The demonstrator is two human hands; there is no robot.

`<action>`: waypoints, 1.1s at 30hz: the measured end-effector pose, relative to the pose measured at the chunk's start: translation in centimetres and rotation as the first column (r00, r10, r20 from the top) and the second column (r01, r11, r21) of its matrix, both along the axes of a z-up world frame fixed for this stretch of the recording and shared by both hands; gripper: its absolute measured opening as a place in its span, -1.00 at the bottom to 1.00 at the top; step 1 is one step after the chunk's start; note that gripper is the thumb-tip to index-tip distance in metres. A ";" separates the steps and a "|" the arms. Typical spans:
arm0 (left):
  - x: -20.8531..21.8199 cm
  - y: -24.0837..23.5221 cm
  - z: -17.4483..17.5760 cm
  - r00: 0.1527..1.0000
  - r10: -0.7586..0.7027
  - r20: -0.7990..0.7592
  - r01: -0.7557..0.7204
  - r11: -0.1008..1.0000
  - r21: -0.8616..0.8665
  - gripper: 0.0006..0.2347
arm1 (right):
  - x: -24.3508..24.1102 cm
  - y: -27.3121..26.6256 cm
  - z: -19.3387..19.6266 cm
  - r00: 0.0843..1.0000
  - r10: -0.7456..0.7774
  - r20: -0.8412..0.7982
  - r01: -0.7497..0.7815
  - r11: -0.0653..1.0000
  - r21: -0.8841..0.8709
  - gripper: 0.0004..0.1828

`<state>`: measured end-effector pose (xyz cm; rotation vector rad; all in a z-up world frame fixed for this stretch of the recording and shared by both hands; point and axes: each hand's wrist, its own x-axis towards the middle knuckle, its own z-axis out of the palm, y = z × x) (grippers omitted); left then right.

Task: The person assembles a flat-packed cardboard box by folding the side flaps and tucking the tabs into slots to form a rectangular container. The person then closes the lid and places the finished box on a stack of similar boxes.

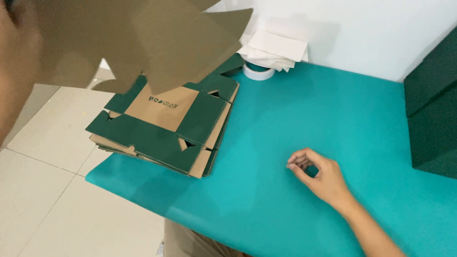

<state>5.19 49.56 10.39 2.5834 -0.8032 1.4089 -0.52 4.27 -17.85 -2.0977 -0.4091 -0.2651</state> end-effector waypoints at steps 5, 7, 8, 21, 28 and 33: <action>7.4 4.4 -2.3 0.988 -0.129 -0.086 0.110 0.975 -0.194 -0.93 | -0.9 0.3 1.5 0.995 0.021 -0.100 -0.011 0.994 0.104 -0.72; 5.7 1.8 -1.7 0.981 -0.165 -0.099 0.124 0.934 -0.334 -0.82 | -1.2 0.0 2.0 0.994 0.040 -0.106 -0.024 0.989 0.149 -0.65; 2.5 -1.0 -0.4 0.957 -0.248 -0.151 0.187 0.924 -0.333 -0.84 | -1.3 -0.1 2.4 0.986 0.076 -0.151 -0.039 0.972 0.232 -0.53; -15.9 -22.0 -23.9 0.407 -0.853 -0.328 -0.782 -0.139 -0.607 -0.47 | -3.4 -1.7 8.0 0.933 -0.209 -0.292 0.348 0.723 0.597 -0.34; -16.8 -24.7 -24.8 0.388 -0.901 -0.192 -0.883 -0.304 -0.357 -0.48 | -3.6 -2.3 5.4 0.938 -0.269 -0.218 0.255 0.963 -0.093 -0.40; -17.4 -26.3 -25.1 0.406 -0.910 -0.082 -0.910 -0.394 -0.133 -0.48 | -3.5 -2.6 3.8 0.955 -0.254 -0.152 0.100 0.760 -0.642 -0.41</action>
